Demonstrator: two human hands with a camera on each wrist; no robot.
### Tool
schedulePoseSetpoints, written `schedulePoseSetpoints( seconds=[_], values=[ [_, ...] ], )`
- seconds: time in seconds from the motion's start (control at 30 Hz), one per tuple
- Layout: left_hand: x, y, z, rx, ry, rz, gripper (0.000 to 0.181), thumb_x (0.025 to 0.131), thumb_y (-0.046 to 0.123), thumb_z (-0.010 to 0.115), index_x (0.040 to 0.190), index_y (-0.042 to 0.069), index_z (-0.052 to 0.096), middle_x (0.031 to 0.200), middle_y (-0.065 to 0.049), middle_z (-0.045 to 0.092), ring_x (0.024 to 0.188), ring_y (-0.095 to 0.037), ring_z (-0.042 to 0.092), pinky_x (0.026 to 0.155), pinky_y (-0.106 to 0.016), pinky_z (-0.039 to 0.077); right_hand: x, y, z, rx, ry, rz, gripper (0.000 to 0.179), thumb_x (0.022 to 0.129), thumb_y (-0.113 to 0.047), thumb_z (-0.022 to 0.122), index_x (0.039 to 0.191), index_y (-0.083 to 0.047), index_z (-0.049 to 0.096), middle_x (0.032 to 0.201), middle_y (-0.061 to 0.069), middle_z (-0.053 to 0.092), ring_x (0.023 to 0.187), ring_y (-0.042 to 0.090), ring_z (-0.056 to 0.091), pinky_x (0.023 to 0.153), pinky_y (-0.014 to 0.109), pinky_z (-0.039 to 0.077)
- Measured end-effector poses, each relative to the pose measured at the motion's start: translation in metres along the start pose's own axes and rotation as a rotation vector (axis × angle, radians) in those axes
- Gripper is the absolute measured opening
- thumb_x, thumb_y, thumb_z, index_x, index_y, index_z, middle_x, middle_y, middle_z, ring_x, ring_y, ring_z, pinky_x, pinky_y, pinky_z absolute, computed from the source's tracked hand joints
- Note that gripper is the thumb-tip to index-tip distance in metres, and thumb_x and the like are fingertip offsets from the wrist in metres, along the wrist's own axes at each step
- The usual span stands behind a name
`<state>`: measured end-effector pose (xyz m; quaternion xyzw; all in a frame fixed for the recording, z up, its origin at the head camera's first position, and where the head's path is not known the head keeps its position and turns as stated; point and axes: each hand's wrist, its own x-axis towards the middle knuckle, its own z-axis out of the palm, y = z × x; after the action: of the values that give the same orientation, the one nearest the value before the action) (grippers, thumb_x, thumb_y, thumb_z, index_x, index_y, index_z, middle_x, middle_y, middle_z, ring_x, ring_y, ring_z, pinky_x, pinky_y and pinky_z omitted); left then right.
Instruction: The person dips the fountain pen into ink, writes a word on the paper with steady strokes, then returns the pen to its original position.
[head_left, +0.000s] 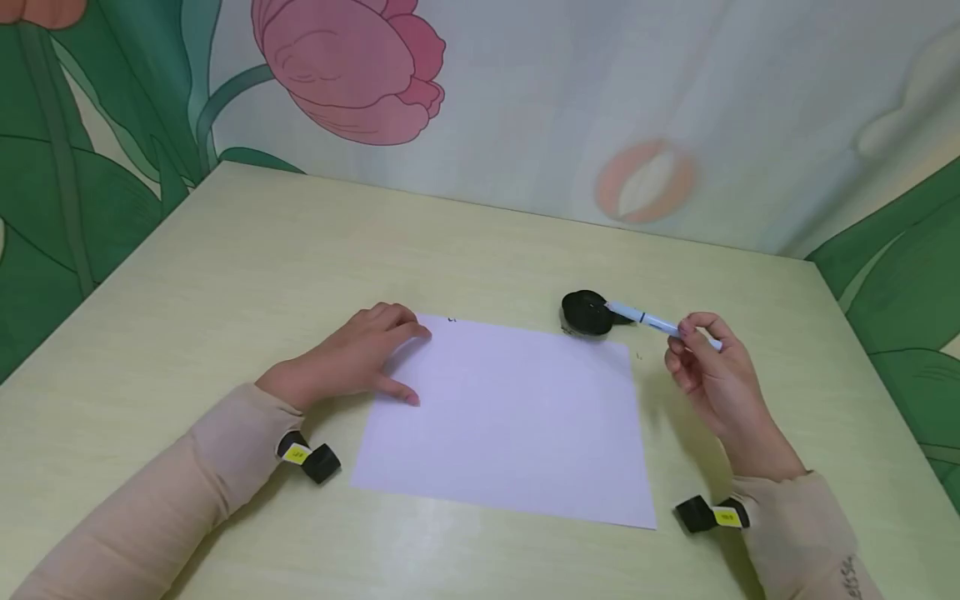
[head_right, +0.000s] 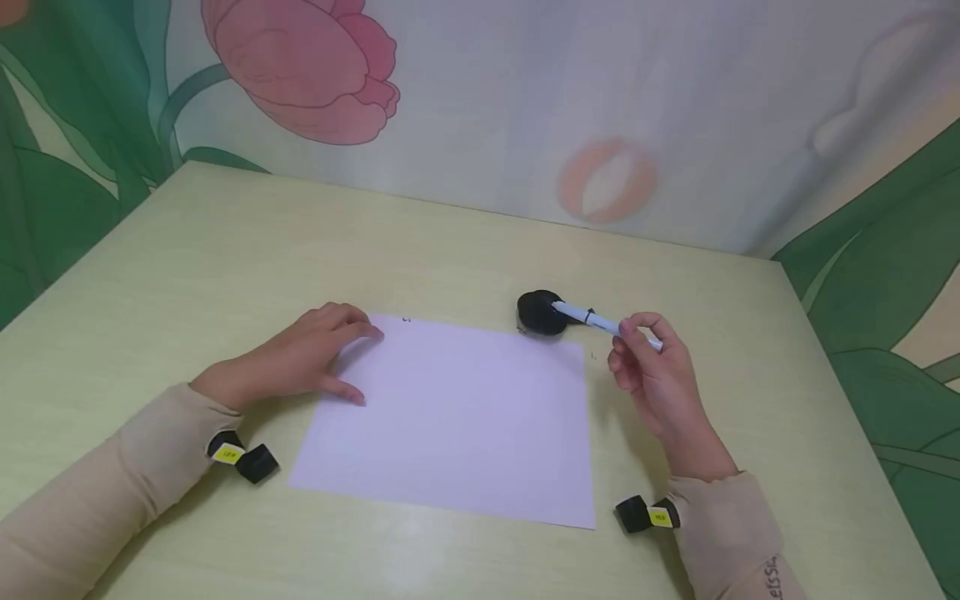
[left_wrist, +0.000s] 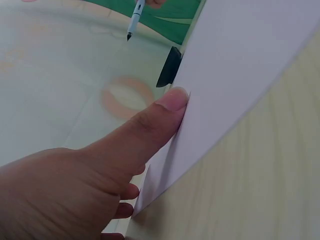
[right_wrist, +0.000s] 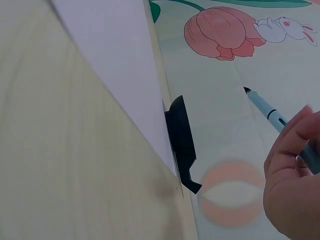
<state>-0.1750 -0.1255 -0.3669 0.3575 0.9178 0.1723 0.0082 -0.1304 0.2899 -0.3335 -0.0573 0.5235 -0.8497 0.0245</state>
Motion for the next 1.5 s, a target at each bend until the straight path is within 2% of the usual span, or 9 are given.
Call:
schedulePoseSetpoints(
  seconds=[0.2, 0.33, 0.67, 0.87, 1.0, 1.13, 1.27, 1.37, 1.5],
  values=[
    [0.000, 0.000, 0.001, -0.009, -0.002, 0.003, 0.079, 0.066, 0.052, 0.082, 0.127, 0.010, 0.057, 0.123, -0.008, 0.052, 0.116, -0.025, 0.045, 0.102, -0.043, 0.037, -0.002, -0.002, 0.002, -0.067, 0.088, -0.031, 0.011, 0.097, -0.005, 0.053, 0.091, -0.006, 0.062, 0.067, 0.001, 0.062, 0.052, 0.010, 0.060, 0.043, 0.014, 0.040],
    [0.001, -0.001, 0.001, -0.004, 0.000, 0.005, 0.078, 0.066, 0.052, 0.082, 0.127, 0.011, 0.057, 0.123, -0.008, 0.052, 0.116, -0.025, 0.045, 0.102, -0.043, 0.037, -0.002, -0.005, 0.002, -0.090, 0.097, -0.019, 0.020, 0.097, -0.007, 0.053, 0.091, -0.005, 0.071, 0.067, 0.000, 0.063, 0.054, 0.009, 0.062, 0.043, 0.013, 0.042],
    [-0.001, 0.000, 0.000, -0.003, 0.000, -0.007, 0.076, 0.066, 0.053, 0.082, 0.125, 0.011, 0.059, 0.122, -0.008, 0.053, 0.116, -0.026, 0.045, 0.101, -0.045, 0.038, 0.005, -0.007, 0.008, -0.072, -0.064, 0.034, 0.022, 0.101, -0.011, 0.046, 0.105, -0.006, 0.067, 0.087, 0.004, 0.073, 0.076, 0.014, 0.072, 0.053, 0.016, 0.051],
    [-0.001, -0.001, 0.002, -0.003, -0.003, -0.009, 0.076, 0.066, 0.053, 0.082, 0.126, 0.012, 0.059, 0.122, -0.007, 0.052, 0.116, -0.025, 0.045, 0.101, -0.044, 0.037, 0.009, -0.012, 0.017, -0.131, 0.010, 0.017, 0.010, 0.098, -0.014, 0.053, 0.097, -0.007, 0.060, 0.075, 0.001, 0.064, 0.064, 0.010, 0.066, 0.051, 0.016, 0.048],
    [-0.001, -0.001, 0.001, -0.007, -0.002, -0.004, 0.077, 0.066, 0.053, 0.082, 0.126, 0.011, 0.059, 0.122, -0.007, 0.052, 0.115, -0.025, 0.045, 0.101, -0.044, 0.037, 0.012, -0.017, 0.021, -0.178, 0.041, 0.003, 0.018, 0.099, -0.016, 0.052, 0.101, -0.005, 0.066, 0.074, 0.001, 0.066, 0.063, 0.010, 0.067, 0.050, 0.016, 0.049],
    [0.000, -0.003, 0.000, -0.002, -0.005, -0.011, 0.077, 0.066, 0.053, 0.082, 0.126, 0.011, 0.058, 0.123, -0.008, 0.052, 0.115, -0.025, 0.045, 0.101, -0.044, 0.037, 0.020, -0.018, 0.024, -0.196, 0.014, -0.020, 0.026, 0.101, -0.017, 0.047, 0.107, -0.003, 0.068, 0.083, 0.003, 0.073, 0.070, 0.013, 0.072, 0.052, 0.018, 0.053],
    [-0.001, -0.004, 0.001, -0.003, -0.009, -0.018, 0.077, 0.066, 0.053, 0.082, 0.127, 0.012, 0.058, 0.124, -0.008, 0.052, 0.117, -0.025, 0.045, 0.103, -0.045, 0.037, 0.027, -0.010, 0.026, -0.163, 0.014, -0.049, 0.021, 0.101, -0.016, 0.048, 0.103, -0.005, 0.065, 0.082, 0.003, 0.072, 0.070, 0.013, 0.071, 0.050, 0.018, 0.051],
    [-0.001, -0.004, 0.001, -0.010, -0.007, -0.014, 0.077, 0.066, 0.052, 0.082, 0.127, 0.012, 0.058, 0.124, -0.008, 0.052, 0.117, -0.026, 0.045, 0.102, -0.045, 0.037, 0.033, 0.000, 0.027, -0.141, 0.057, -0.056, 0.013, 0.099, -0.013, 0.051, 0.096, -0.006, 0.061, 0.074, 0.002, 0.067, 0.063, 0.012, 0.069, 0.047, 0.017, 0.049],
    [-0.001, -0.002, 0.002, -0.013, -0.002, -0.006, 0.077, 0.066, 0.053, 0.081, 0.126, 0.012, 0.058, 0.124, -0.009, 0.052, 0.117, -0.026, 0.045, 0.102, -0.045, 0.037, 0.037, 0.011, 0.022, -0.176, 0.109, -0.037, 0.015, 0.099, -0.015, 0.051, 0.095, -0.005, 0.062, 0.072, 0.001, 0.069, 0.061, 0.011, 0.069, 0.049, 0.017, 0.051]
  ],
)
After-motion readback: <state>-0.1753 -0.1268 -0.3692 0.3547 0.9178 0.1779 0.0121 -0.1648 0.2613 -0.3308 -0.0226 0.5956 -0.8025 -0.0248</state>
